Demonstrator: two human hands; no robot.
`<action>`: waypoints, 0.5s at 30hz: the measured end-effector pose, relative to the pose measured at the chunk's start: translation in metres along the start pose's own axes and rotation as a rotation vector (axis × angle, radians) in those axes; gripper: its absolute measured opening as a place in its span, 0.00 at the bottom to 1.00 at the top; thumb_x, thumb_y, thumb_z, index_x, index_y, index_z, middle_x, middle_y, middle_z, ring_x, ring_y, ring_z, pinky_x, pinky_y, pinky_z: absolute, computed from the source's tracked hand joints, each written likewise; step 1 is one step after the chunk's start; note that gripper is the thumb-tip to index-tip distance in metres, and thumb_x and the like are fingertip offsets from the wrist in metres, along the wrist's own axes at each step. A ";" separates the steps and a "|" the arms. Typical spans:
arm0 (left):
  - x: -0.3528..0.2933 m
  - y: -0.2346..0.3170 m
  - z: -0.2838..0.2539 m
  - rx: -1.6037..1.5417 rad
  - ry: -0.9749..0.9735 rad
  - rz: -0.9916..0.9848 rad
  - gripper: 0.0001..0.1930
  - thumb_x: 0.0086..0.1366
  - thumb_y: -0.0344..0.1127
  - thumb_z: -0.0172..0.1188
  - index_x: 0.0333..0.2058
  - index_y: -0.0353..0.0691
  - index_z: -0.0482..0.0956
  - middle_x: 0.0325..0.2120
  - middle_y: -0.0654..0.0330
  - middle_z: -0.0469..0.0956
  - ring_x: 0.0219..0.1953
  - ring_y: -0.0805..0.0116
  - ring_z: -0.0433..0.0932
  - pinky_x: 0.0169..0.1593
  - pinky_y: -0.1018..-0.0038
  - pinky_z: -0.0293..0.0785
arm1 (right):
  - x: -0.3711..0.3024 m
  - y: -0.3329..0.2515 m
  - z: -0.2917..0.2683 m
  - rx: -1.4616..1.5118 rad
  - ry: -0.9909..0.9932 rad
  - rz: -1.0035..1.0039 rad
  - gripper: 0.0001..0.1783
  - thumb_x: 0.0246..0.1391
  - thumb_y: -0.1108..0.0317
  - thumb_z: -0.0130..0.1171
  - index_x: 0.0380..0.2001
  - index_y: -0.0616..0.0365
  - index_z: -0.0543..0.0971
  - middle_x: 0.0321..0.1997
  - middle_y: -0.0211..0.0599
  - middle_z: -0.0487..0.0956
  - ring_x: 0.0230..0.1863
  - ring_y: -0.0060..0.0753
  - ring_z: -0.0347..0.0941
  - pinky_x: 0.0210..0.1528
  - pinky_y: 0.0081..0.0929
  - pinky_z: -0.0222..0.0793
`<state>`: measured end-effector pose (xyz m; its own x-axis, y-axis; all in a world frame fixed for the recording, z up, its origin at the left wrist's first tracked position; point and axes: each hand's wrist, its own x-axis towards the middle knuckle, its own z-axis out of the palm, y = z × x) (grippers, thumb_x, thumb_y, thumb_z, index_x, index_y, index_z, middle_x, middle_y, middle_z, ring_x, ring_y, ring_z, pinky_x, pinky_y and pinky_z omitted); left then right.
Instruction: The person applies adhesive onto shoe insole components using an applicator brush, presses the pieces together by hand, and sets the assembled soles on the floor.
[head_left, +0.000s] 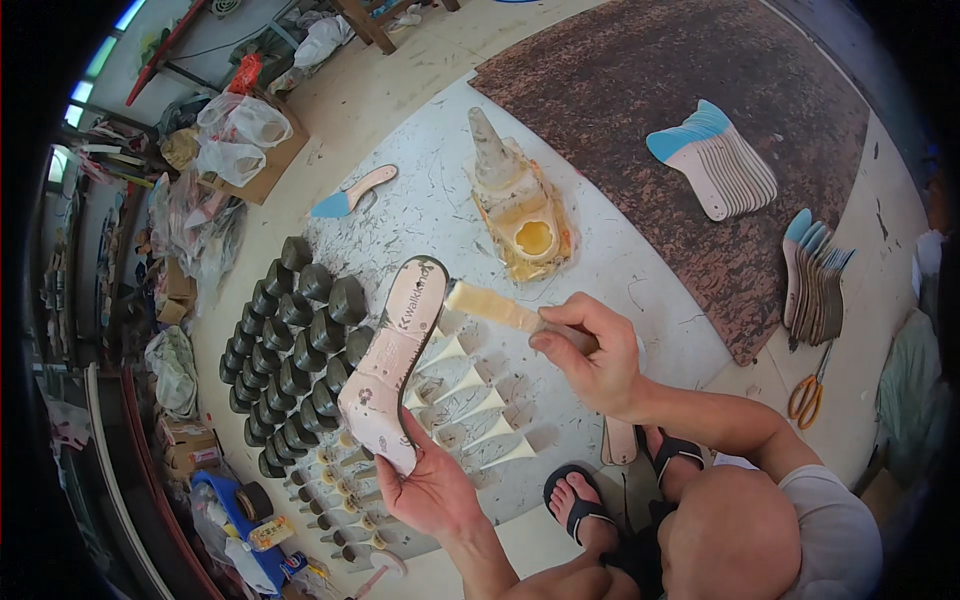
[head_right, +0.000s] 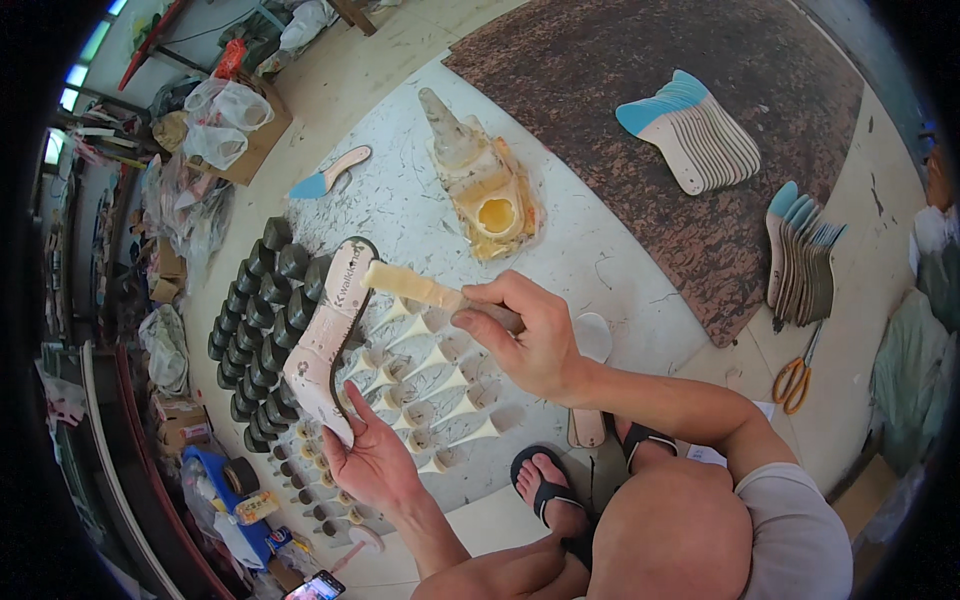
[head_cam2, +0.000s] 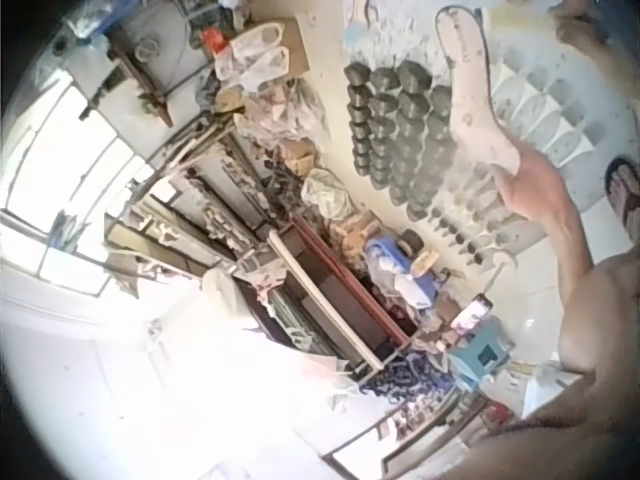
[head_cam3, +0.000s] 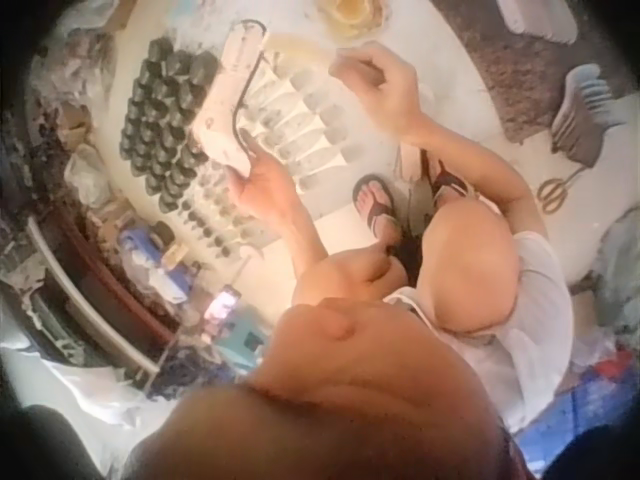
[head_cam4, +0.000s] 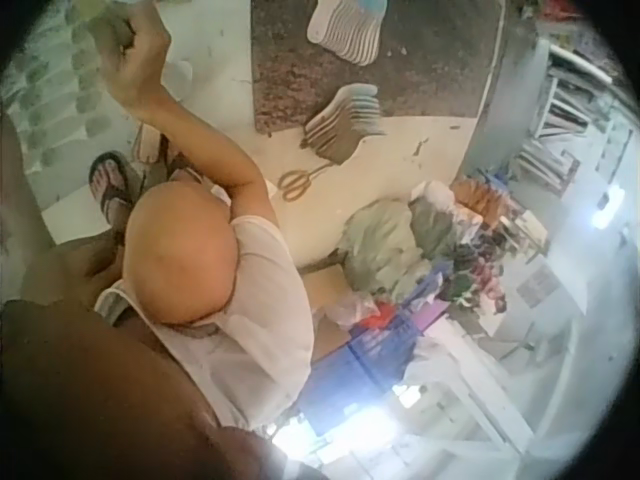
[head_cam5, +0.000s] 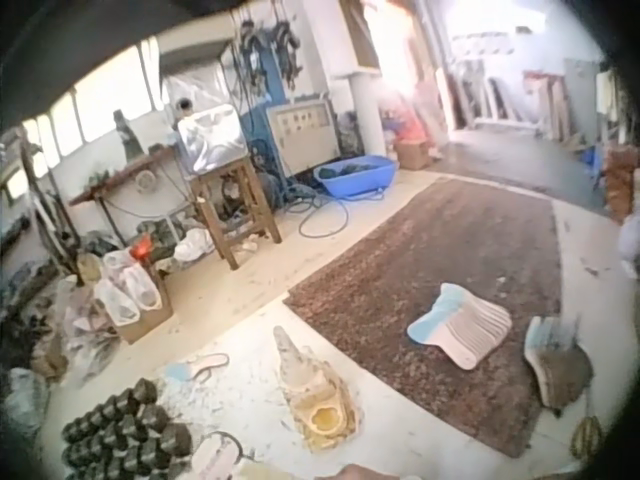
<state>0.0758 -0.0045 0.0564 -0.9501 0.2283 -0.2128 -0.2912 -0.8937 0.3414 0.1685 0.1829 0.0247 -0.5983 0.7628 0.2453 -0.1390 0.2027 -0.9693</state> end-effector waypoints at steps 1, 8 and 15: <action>-0.001 -0.002 0.000 0.005 0.014 -0.006 0.21 0.69 0.29 0.40 0.57 0.22 0.62 0.59 0.43 0.66 0.63 0.55 0.63 0.72 0.59 0.50 | 0.002 0.002 0.002 -0.003 0.003 0.000 0.09 0.51 0.74 0.65 0.35 0.65 0.79 0.29 0.37 0.79 0.27 0.22 0.76 0.28 0.19 0.69; -0.005 -0.019 -0.006 -0.045 -0.067 -0.083 0.19 0.72 0.30 0.38 0.55 0.21 0.65 0.57 0.44 0.68 0.61 0.59 0.67 0.71 0.57 0.51 | -0.010 0.006 0.018 0.288 -0.291 0.379 0.10 0.53 0.73 0.64 0.38 0.67 0.79 0.29 0.34 0.80 0.30 0.14 0.72 0.32 0.16 0.68; 0.004 -0.005 -0.025 0.012 -0.111 -0.081 0.18 0.72 0.31 0.39 0.54 0.23 0.66 0.55 0.44 0.71 0.58 0.58 0.70 0.67 0.61 0.60 | 0.000 -0.015 -0.002 -0.145 -0.570 -0.055 0.07 0.49 0.72 0.67 0.33 0.62 0.83 0.30 0.35 0.82 0.27 0.20 0.77 0.31 0.18 0.71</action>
<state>0.0762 -0.0084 0.0313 -0.9296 0.3418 -0.1377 -0.3685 -0.8661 0.3378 0.1723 0.1812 0.0391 -0.9286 0.3063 0.2095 -0.0969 0.3449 -0.9336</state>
